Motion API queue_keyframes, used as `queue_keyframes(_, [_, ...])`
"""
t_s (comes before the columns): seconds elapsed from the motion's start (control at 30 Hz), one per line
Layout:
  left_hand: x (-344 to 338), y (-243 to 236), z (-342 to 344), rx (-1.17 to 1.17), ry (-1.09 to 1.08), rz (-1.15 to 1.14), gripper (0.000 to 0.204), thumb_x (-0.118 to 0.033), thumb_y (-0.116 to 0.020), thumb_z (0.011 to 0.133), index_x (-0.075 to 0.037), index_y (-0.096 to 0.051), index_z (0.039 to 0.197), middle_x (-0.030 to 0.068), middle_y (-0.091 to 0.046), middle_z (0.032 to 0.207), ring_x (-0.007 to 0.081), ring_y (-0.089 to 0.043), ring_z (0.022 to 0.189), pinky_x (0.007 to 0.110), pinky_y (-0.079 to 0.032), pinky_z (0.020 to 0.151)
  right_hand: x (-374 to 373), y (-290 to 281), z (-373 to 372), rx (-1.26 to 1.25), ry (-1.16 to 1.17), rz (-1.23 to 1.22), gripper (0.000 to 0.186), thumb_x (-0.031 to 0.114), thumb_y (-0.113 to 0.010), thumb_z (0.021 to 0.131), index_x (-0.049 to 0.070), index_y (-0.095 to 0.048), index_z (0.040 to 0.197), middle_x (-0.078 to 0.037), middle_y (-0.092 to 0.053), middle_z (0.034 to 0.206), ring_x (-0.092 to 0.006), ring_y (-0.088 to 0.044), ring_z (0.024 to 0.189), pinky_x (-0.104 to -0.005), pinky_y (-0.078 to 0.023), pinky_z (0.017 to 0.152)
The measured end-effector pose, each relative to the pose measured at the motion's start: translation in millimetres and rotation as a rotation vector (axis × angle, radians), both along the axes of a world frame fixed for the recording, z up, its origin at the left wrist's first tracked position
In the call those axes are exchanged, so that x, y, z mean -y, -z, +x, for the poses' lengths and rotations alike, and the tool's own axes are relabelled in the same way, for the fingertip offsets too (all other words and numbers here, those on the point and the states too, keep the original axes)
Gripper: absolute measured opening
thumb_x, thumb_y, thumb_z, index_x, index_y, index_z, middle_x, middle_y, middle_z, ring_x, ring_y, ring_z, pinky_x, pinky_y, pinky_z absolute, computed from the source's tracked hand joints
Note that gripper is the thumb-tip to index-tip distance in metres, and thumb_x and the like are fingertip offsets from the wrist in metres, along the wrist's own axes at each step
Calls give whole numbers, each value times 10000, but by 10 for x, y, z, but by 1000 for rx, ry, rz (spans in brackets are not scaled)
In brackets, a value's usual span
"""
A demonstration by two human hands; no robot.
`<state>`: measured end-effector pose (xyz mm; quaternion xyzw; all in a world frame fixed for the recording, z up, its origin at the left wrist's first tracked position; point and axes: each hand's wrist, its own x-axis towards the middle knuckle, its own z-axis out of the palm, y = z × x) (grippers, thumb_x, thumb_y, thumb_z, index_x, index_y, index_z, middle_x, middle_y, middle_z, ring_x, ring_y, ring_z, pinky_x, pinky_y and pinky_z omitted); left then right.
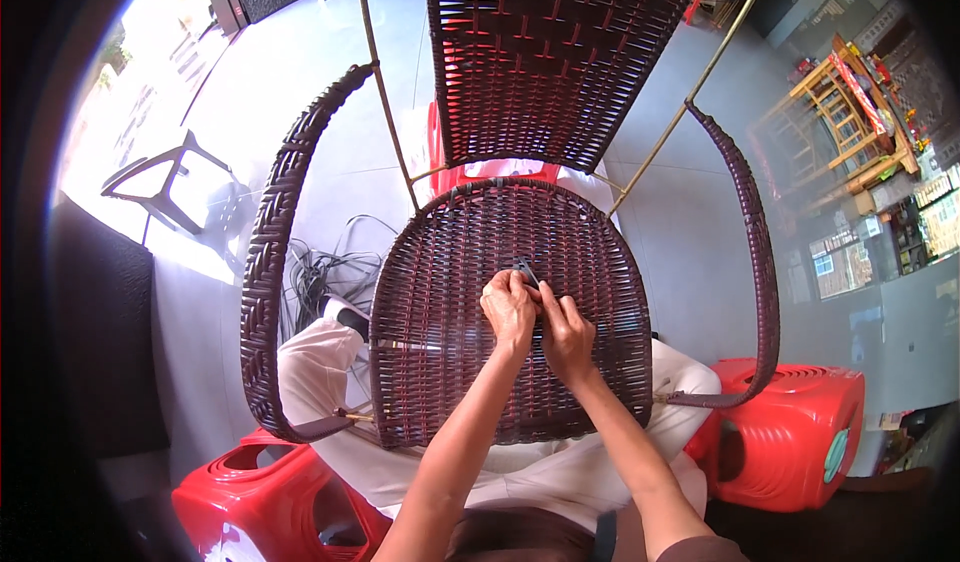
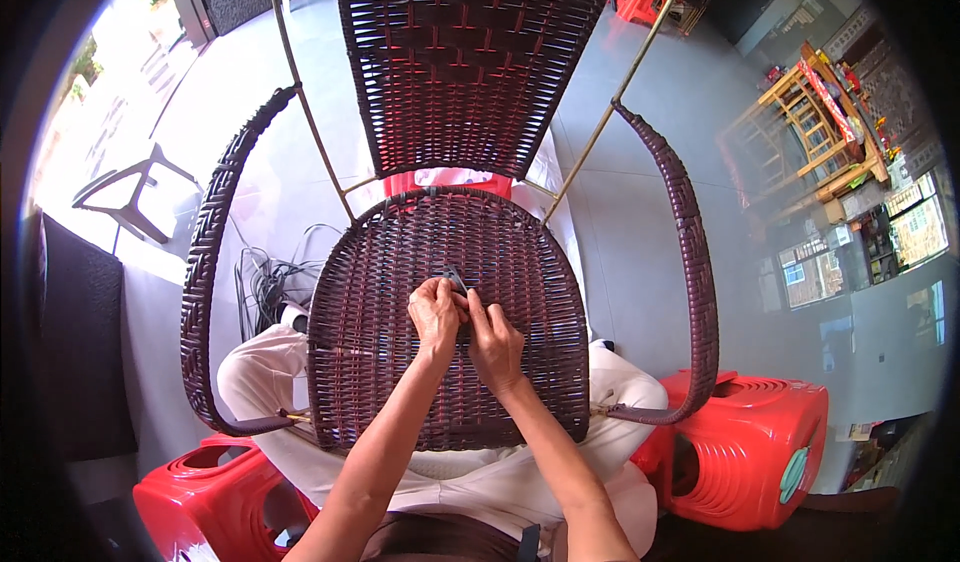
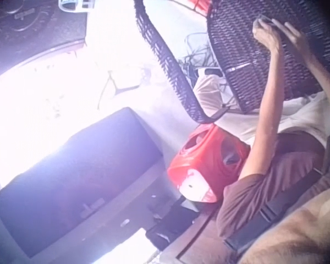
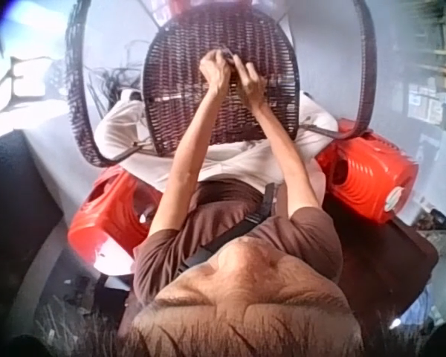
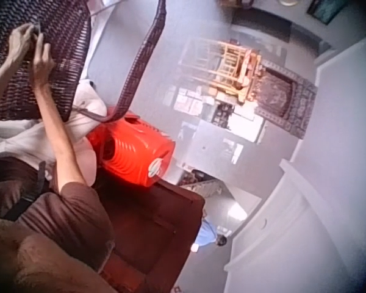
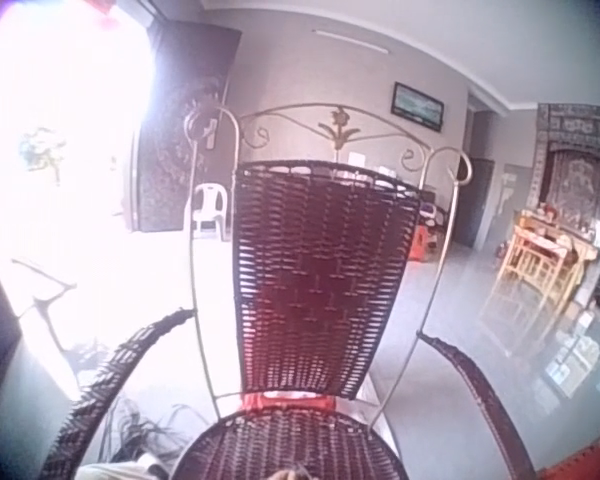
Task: The person weaves a dark plastic strip into the seat of a wicker chair, using a screwdriver and pliers to manipulate the material and secure it in place.
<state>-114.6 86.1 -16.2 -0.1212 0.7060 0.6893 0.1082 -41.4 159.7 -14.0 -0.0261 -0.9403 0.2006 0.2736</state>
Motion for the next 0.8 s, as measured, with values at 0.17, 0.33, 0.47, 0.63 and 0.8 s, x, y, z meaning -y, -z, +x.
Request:
queue_keyframes(0.17, [60,-157,-35,118,22,142,251,-137,-461,941,51,-600,849,96,-621,602,121,-552,433,231,-446,392,-23,15,5,-4,3,10,410,-45,-560,773,15,-579,1179,-102,-529,738,-230,-592,555,-324,-494,464])
queue_keyframes(0.33, [187,-208,-125,163,142,175,278,-167,-519,918,76,-607,815,123,-627,586,143,-592,448,236,-486,410,-19,17,15,8,11,27,376,-33,-549,806,13,-580,1178,-98,-528,740,-218,-590,548,-312,-492,457])
queue_keyframes(0.47, [187,-242,-125,148,162,123,325,-199,-512,923,82,-605,787,128,-628,592,152,-599,459,236,-494,424,4,5,21,3,14,42,370,-23,-554,810,13,-581,1177,-92,-518,734,-216,-585,536,-316,-490,455])
queue_keyframes(0.63, [193,-270,-98,223,124,214,352,-212,-491,927,110,-605,841,156,-646,652,178,-639,534,261,-542,493,-16,-3,23,-8,12,4,355,-21,-554,814,7,-586,1166,-91,-514,729,-220,-585,533,-327,-483,450])
queue_keyframes(0.8, [239,-290,-78,156,146,67,265,-119,-496,878,104,-628,826,159,-659,667,198,-661,572,285,-552,528,-18,-22,10,-18,-4,15,391,-31,-554,790,11,-569,1179,-100,-519,733,-239,-585,540,-333,-477,455])
